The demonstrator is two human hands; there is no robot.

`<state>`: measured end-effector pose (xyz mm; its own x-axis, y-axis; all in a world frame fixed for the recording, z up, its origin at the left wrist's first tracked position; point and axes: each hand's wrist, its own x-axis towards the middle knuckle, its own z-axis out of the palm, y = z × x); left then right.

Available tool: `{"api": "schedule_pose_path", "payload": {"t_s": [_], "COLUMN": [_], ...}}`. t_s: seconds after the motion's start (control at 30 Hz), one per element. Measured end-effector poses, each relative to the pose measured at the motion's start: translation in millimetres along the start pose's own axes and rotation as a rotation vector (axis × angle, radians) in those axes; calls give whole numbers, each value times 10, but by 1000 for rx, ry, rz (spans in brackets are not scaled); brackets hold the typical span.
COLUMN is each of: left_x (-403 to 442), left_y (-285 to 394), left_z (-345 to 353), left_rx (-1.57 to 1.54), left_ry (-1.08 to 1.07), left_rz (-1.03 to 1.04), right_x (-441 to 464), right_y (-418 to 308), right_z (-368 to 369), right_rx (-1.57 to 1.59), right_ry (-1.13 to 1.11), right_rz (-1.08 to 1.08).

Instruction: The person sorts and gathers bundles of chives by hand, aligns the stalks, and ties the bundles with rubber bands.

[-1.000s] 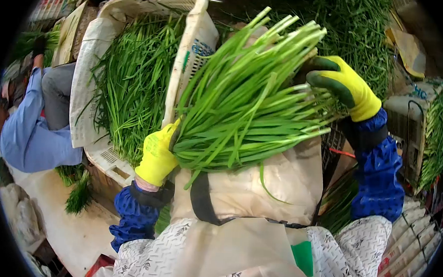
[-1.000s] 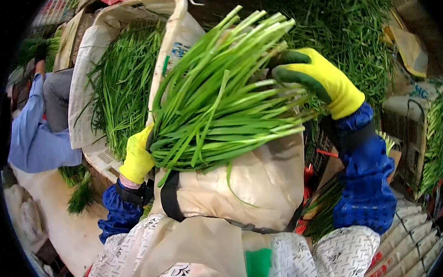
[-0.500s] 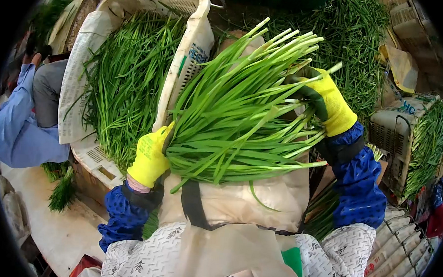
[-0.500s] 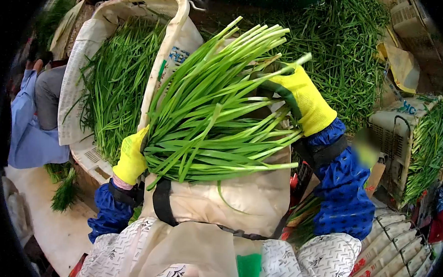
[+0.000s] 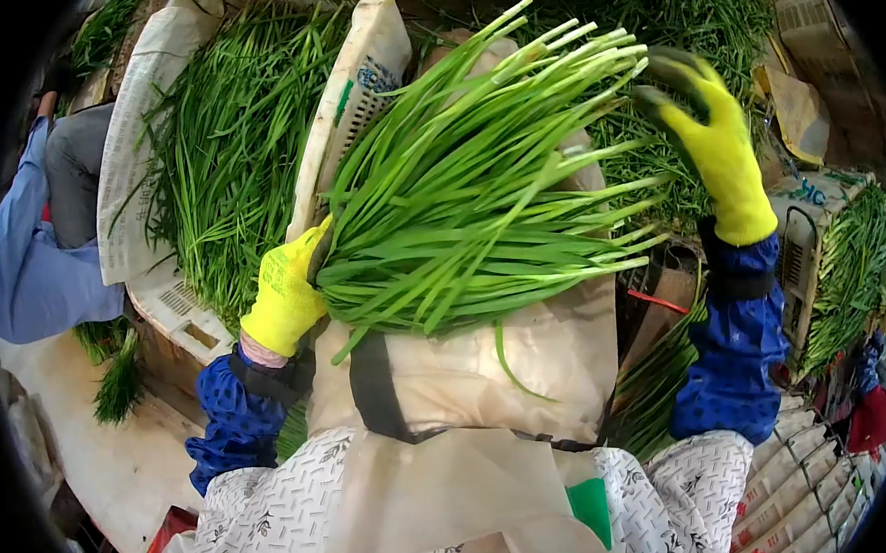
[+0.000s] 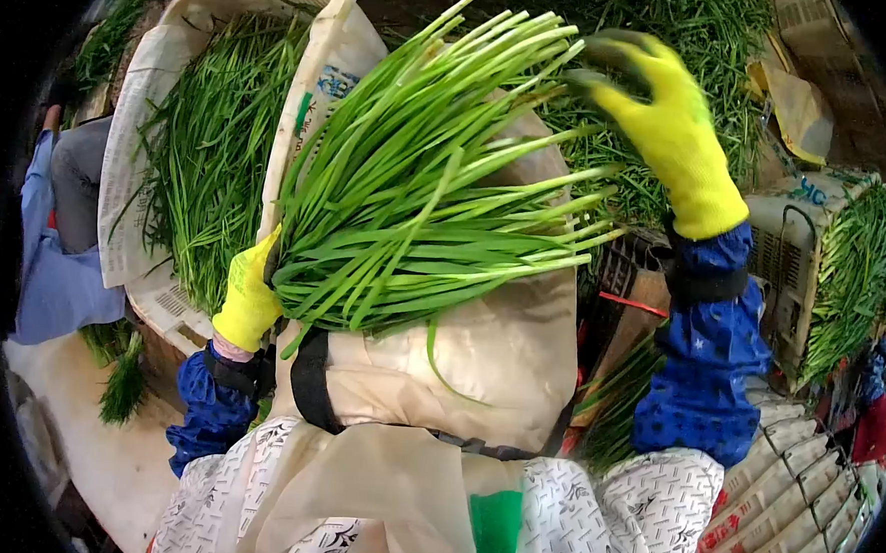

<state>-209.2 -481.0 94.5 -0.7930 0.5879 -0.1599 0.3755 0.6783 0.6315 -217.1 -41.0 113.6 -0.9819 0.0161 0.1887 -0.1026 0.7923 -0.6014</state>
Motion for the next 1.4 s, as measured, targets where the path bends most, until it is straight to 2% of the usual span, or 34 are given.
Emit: {"api": "schedule_pose_path", "payload": {"t_s": [0.03,0.1,0.17,0.2,0.3,0.37,0.4,0.43,0.5,0.53,0.63,0.67,0.77,0.83,0.9,0.93,0.97,1.03,1.1,1.17,1.23,1.27,1.3,1.37,1.4], "left_x": [-12,-11,-55,-17,-44,-34,-35,-38,-33,-32,-42,-35,-17,-33,-39,-26,-10,-17,31,24,43,52,54,61,66], "left_y": [-7,-2,-65,66,-15,-61,-78,-82,-18,5,-35,10,77,37,2,0,-4,-15,64,49,128,168,191,211,228], "left_z": [2,-14,0,-35,3,38,43,47,36,34,38,23,32,36,32,36,41,38,-68,-141,-234,-278,-301,-342,-347], "left_rx": [-5,18,13,-12,-22,-35,-33,-32,-81,-107,-67,-31,-42,-49,-33,-15,5,52,253,400,522,582,580,579,581], "left_ry": [2,-2,-18,-16,8,4,-8,-19,-17,-17,-19,-15,31,13,8,16,25,71,10,-40,-68,-87,-80,-66,-69], "left_rz": [6,18,-18,-47,5,-41,-48,-56,-95,-115,-117,-91,-77,-90,-69,-41,-15,19,30,32,80,109,123,142,146], "right_x": [50,103,216,281,333,304,309,297,305,255,132,183,106,39,-217,-355,-472,-623,-760,-845,-851,-851,-781,-602,-473], "right_y": [-104,33,-31,-86,-205,-293,-301,-462,-316,-298,-336,-227,223,628,810,820,808,502,117,46,320,530,475,482,390], "right_z": [42,247,296,304,259,285,339,254,345,360,449,463,447,110,-8,17,48,-10,67,97,105,113,43,82,16], "right_rx": [170,-324,-327,-218,-161,256,258,116,415,466,105,-121,-265,-517,-622,-334,277,728,972,897,672,447,111,256,358], "right_ry": [-207,-163,-267,-368,-377,-483,-567,-568,-626,-488,-249,-310,-10,23,-82,-41,-91,-346,-355,-296,-163,-135,-82,304,291], "right_rz": [155,-249,-246,-138,-146,63,138,131,196,91,58,46,44,395,611,519,573,523,649,775,718,702,551,415,435]}}
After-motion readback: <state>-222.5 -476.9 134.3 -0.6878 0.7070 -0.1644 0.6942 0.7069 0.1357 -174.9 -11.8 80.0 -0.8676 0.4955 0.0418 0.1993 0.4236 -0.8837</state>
